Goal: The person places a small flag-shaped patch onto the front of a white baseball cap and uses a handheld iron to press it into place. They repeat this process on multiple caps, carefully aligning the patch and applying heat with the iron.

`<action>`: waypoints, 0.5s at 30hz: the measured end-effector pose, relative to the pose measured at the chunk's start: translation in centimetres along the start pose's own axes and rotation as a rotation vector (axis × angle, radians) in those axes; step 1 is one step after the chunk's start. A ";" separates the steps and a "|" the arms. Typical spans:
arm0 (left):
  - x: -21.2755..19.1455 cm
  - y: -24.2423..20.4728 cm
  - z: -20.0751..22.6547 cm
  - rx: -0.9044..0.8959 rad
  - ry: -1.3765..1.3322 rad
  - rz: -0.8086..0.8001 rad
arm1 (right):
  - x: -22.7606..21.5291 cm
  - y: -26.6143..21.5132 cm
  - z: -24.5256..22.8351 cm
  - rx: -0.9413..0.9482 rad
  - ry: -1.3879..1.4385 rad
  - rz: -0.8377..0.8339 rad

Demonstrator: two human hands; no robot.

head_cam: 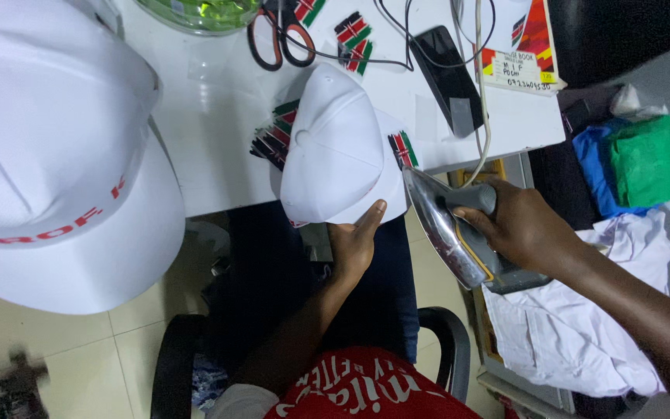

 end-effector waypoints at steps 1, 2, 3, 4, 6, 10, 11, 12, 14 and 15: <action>-0.2 -0.1 0.1 -0.007 0.002 -0.002 | -0.3 -0.1 -1.0 0.006 0.002 -0.004; 0.0 -0.1 0.3 -0.003 -0.004 -0.038 | -0.9 -0.1 -2.1 -0.007 -0.029 0.007; 0.2 -0.2 0.5 0.001 -0.009 -0.074 | -1.4 -0.2 -3.2 -0.020 -0.060 0.017; 0.2 0.0 0.4 -0.004 -0.009 -0.077 | -1.5 -0.1 -3.3 -0.015 -0.058 0.015; 0.1 0.2 0.5 0.009 -0.047 -0.088 | -1.5 0.2 -3.5 -0.004 -0.057 -0.017; 0.0 0.2 0.3 -0.003 -0.041 -0.095 | -1.4 0.6 -3.4 -0.012 -0.040 -0.025; -0.2 0.1 -0.6 -0.010 -0.048 -0.095 | -1.3 0.7 -3.3 -0.010 -0.036 -0.032; -0.4 0.1 -1.5 -0.016 -0.054 -0.094 | -1.2 0.9 -3.3 -0.010 -0.032 -0.038; 0.1 0.0 0.1 0.003 -0.029 -0.123 | -1.3 1.1 -3.2 0.000 -0.032 -0.043; 0.4 -0.1 0.9 0.024 -0.004 -0.149 | -1.3 1.2 -3.2 0.007 -0.032 -0.048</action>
Point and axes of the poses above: each hand's wrist, its own y-axis towards the middle knuckle, its own x-axis out of the palm, z = x × y, the point moved 8 cm from there along y, towards the middle knuckle, and after that the axes turned 2 degrees about -y, right-handed, at the moved point
